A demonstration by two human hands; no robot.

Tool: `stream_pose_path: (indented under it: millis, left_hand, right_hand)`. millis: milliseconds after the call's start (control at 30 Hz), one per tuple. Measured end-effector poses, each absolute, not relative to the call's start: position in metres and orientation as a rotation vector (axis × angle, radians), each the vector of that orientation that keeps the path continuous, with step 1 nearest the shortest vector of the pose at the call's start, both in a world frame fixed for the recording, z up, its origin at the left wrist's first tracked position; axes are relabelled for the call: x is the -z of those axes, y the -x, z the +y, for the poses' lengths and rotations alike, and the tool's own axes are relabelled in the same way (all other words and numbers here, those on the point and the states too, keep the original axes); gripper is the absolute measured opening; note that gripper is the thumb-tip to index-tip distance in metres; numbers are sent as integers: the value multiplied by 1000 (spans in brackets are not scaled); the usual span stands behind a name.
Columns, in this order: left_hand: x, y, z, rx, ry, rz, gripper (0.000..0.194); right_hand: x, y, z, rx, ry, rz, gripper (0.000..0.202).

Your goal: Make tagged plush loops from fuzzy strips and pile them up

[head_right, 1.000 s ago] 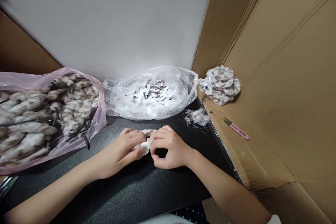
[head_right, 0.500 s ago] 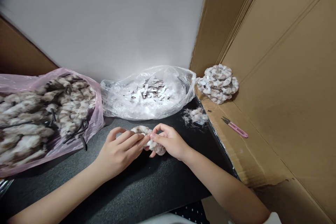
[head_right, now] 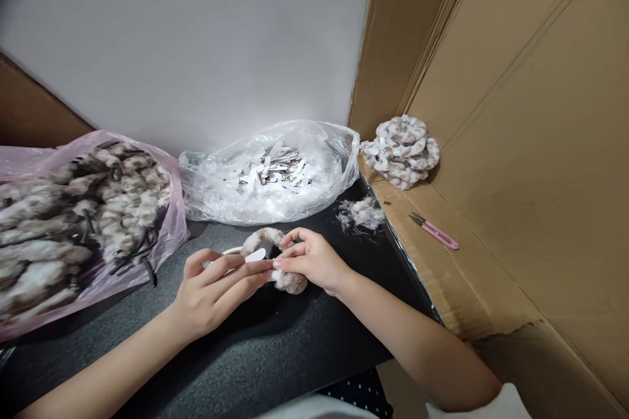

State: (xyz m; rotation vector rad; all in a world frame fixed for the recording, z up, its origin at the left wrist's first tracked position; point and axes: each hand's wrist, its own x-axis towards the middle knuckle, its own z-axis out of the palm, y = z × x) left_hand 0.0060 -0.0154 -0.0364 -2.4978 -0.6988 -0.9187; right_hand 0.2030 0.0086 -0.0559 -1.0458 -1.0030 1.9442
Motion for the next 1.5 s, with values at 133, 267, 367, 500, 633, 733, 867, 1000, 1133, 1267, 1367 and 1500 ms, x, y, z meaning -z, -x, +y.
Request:
stream_pose_path:
  millis: [133,267,367,500,633,733,867,1000,1133,1267,1367,1500]
  left_hand:
    - [37,-7,-17,946,2488,-673,17]
    - [43,-8,-16,949,2535,-720,17]
    - [48,-8,-14,976,2609,-828,18]
    - [46,-7,-13,1025,2697,-973,15]
    - [40,-8,-15,1021,2739,-1077,9]
    - [38,-8,-16,1040,2774,-1188,9]
    - [33,-3,-12,976,2908,-1515,11]
    - [20,3,-7,872,3063,-1561,20]
    - [16,2,-6,780,3105,-1423,23]
    - [24,-2,-7,763,3050,-1333,17]
    - [28,-3,-6,756,3026,-1312,12]
    - [24,-2,-6,643,3066,-1313,16]
  right_hand:
    - [59,-201,8,-1903,1078,-1004,45]
    - [58,-199,3,-1719,1101,-1119,41]
    - [55,-199,-1,-1573,1059,-1262,36]
    - [50,-204,-4,-1421,993,-1469,25]
    - [43,-209,-5,-1281,957,-1651,18]
    - [42,-211,-6,-1206,915,-1750,27]
    - [45,-209,-6,-1292,948,-1693,28]
    - [45,-207,-2,-1492,993,-1424,30]
    - [47,-206,3,-1679,986,-1073,41]
    - [50,-202,5,-1921,933,-827,46]
    - [50,-202,3,-1962,937,-872,45]
    - [46,-203,-3,-1670,1024,-1235,39]
